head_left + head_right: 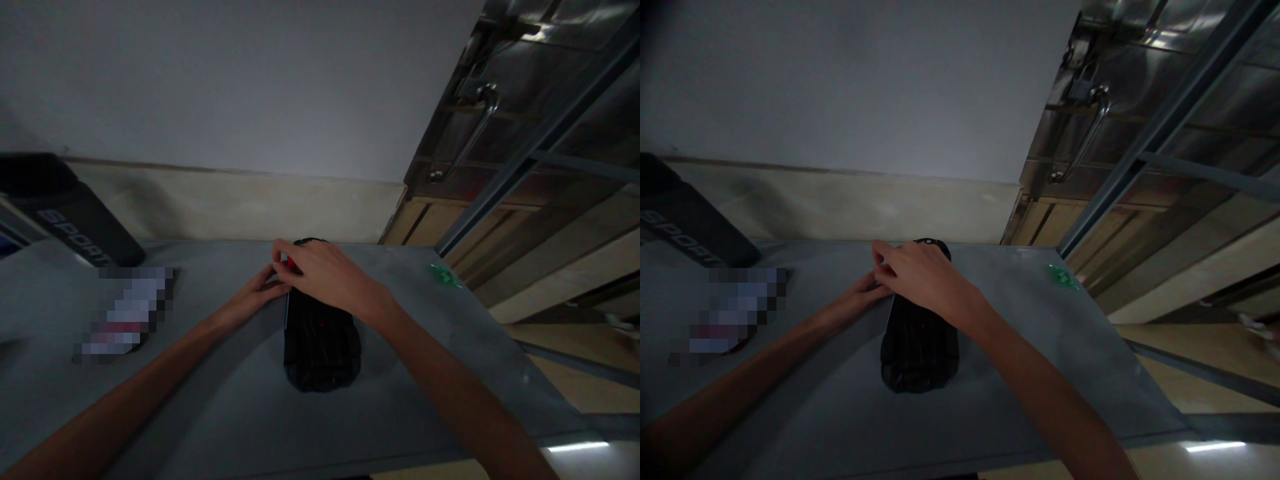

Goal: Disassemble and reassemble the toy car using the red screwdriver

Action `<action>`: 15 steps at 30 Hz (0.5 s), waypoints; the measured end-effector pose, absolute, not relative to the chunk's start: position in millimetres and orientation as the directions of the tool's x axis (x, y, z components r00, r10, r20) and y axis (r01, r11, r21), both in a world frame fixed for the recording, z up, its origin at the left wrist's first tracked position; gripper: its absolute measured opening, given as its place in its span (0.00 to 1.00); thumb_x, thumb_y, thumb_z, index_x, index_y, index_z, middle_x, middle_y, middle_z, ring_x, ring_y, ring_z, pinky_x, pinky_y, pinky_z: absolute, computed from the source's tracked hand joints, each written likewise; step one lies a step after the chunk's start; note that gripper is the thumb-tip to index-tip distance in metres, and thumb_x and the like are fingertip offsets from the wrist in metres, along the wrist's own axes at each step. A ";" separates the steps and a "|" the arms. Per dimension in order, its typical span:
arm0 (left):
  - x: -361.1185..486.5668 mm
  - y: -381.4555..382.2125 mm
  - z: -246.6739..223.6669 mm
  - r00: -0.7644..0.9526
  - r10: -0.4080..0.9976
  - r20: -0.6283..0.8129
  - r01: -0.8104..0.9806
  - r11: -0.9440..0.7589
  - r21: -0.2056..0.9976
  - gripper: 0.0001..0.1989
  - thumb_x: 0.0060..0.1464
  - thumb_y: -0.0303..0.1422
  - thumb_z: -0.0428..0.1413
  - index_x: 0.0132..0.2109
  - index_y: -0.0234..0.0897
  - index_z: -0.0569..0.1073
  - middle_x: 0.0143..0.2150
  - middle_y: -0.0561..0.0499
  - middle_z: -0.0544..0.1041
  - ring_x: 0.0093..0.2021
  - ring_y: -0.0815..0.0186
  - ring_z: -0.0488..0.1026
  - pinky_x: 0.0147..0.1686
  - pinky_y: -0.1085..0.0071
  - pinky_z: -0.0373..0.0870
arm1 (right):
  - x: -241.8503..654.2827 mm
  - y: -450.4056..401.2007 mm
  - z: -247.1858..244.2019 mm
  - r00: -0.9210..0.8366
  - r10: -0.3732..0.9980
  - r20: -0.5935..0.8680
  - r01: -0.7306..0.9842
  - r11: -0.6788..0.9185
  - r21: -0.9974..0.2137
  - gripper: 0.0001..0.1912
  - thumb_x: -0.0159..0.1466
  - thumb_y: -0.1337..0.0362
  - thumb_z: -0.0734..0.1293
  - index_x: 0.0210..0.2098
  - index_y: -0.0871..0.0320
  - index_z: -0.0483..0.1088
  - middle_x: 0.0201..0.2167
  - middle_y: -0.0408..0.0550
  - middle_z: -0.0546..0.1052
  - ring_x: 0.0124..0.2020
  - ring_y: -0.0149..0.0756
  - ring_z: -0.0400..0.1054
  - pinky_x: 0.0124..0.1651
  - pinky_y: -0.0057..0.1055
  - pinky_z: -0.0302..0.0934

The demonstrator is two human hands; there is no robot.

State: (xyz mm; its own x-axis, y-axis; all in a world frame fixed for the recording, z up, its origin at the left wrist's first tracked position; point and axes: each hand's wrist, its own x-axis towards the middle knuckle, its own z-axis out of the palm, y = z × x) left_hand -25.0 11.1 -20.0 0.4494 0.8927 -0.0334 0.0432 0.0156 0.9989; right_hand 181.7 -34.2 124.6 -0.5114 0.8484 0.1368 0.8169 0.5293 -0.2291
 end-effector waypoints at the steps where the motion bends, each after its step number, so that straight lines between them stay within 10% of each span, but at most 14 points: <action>1: -25.2 10.4 -19.0 0.455 0.890 -0.031 0.046 0.012 0.999 0.40 0.64 0.51 0.73 0.75 0.39 0.76 0.77 0.40 0.83 0.78 0.37 0.76 0.81 0.44 0.68 | 181.4 -34.4 125.1 -0.509 0.852 0.126 0.821 0.524 -0.229 0.15 0.85 0.64 0.65 0.66 0.53 0.79 0.47 0.51 0.89 0.47 0.44 0.81 0.48 0.36 0.62; 15: -23.5 9.9 -15.0 0.447 0.894 -0.026 0.060 -0.001 0.998 0.39 0.62 0.50 0.73 0.73 0.39 0.77 0.78 0.38 0.81 0.78 0.38 0.76 0.81 0.46 0.66 | 180.6 -33.5 124.1 -0.498 0.852 0.159 0.821 0.523 -0.231 0.14 0.83 0.64 0.68 0.65 0.54 0.78 0.45 0.51 0.88 0.46 0.43 0.80 0.48 0.36 0.62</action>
